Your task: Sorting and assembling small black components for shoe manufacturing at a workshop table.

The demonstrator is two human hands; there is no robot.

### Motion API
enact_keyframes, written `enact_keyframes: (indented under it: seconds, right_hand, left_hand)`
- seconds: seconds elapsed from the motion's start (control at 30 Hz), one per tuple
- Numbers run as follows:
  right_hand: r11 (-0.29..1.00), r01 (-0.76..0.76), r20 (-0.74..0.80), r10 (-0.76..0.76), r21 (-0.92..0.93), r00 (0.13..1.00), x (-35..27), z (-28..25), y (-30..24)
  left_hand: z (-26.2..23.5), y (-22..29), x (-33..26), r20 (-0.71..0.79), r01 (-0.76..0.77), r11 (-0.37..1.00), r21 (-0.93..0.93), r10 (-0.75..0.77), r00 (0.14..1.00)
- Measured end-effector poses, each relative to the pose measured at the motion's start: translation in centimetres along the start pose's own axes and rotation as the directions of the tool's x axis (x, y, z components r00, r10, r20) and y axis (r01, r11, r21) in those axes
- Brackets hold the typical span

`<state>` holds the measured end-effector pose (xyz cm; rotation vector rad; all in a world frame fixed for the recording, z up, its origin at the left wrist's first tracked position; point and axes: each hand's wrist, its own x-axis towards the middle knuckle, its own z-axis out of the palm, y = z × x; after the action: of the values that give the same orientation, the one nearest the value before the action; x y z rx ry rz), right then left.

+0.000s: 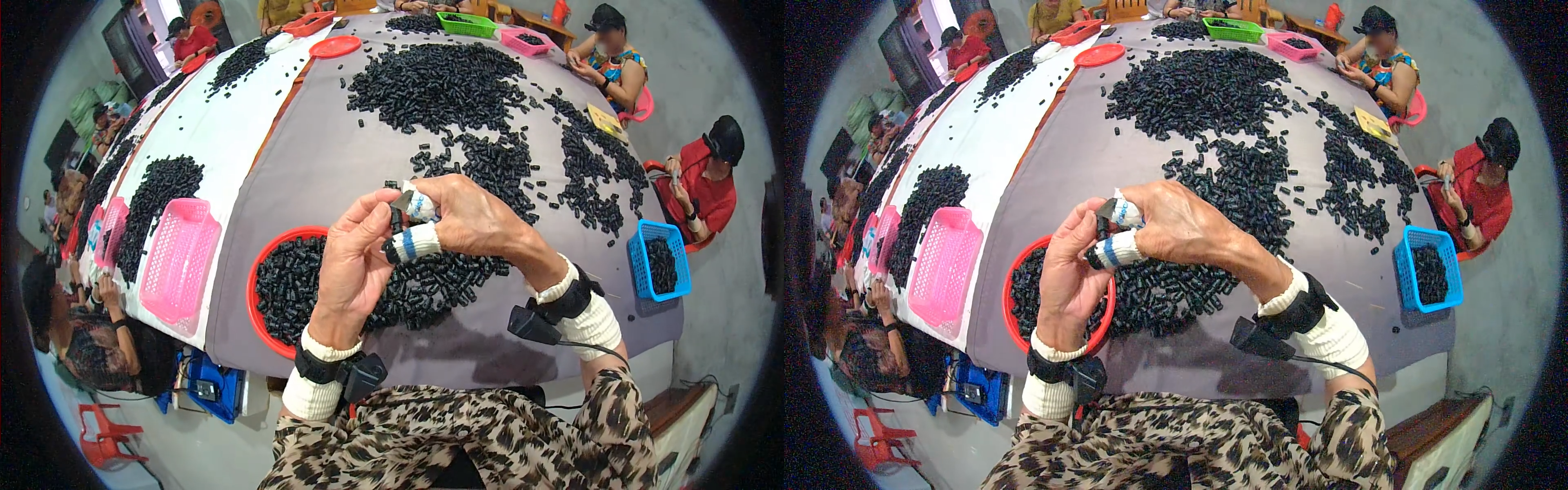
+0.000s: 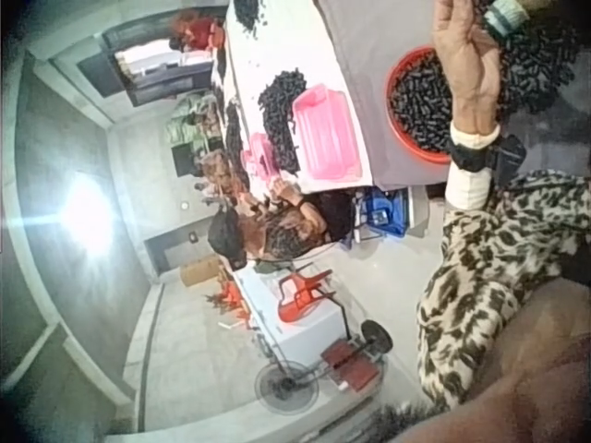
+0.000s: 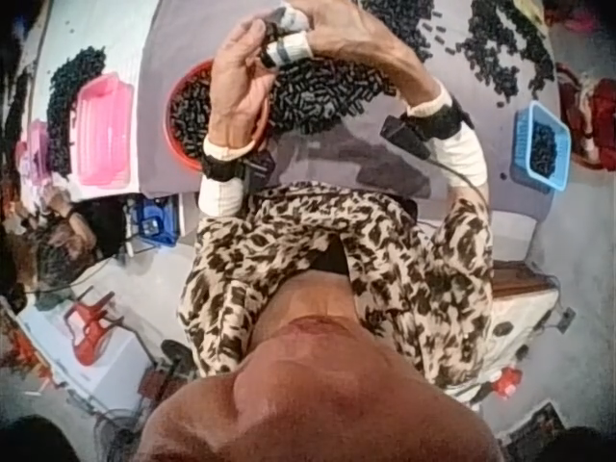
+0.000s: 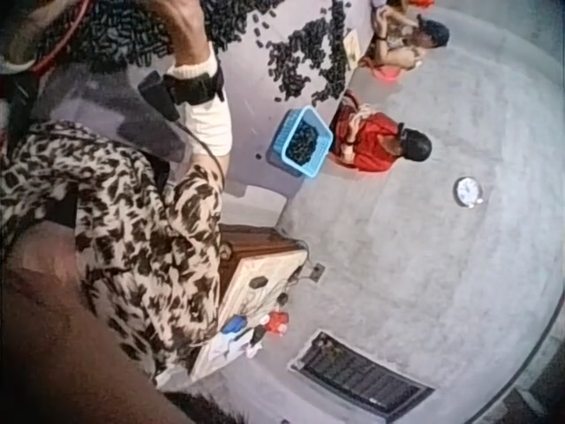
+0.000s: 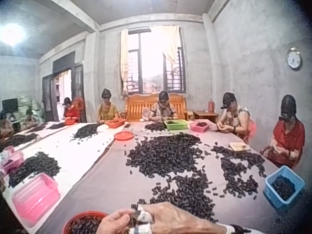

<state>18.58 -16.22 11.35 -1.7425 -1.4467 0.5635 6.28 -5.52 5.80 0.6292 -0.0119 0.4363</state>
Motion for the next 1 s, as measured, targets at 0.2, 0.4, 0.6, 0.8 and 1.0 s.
enact_keyframes:
  seconds: [0.2,0.4,0.6,0.8,1.0]
  right_hand:
    - [1.000,-0.002,0.029,0.001,0.017,1.000,0.0,0.2,0.1]
    - [0.996,0.085,0.051,-0.086,0.012,0.995,-0.2,0.2,0.6]
    - [0.996,0.084,0.041,-0.086,0.031,0.995,-0.6,0.4,1.4]
    - [0.992,0.059,0.003,-0.060,0.114,0.998,-0.9,0.0,1.5]
    - [0.984,-0.023,-0.082,0.038,0.179,0.996,-1.2,0.4,1.5]
  left_hand:
    - [0.5,0.0,-0.1,-0.035,-0.020,0.999,0.026,0.021,0.999]
    - [0.5,-0.3,-0.2,-0.061,-0.027,0.994,0.103,0.034,0.998]
    - [0.7,-0.8,-0.1,-0.089,-0.030,0.984,0.177,0.047,0.995]
    - [1.2,-0.7,0.2,-0.093,0.013,0.999,0.047,-0.008,0.996]
    - [0.4,-1.3,0.0,-0.060,0.031,0.998,-0.047,-0.034,0.998]
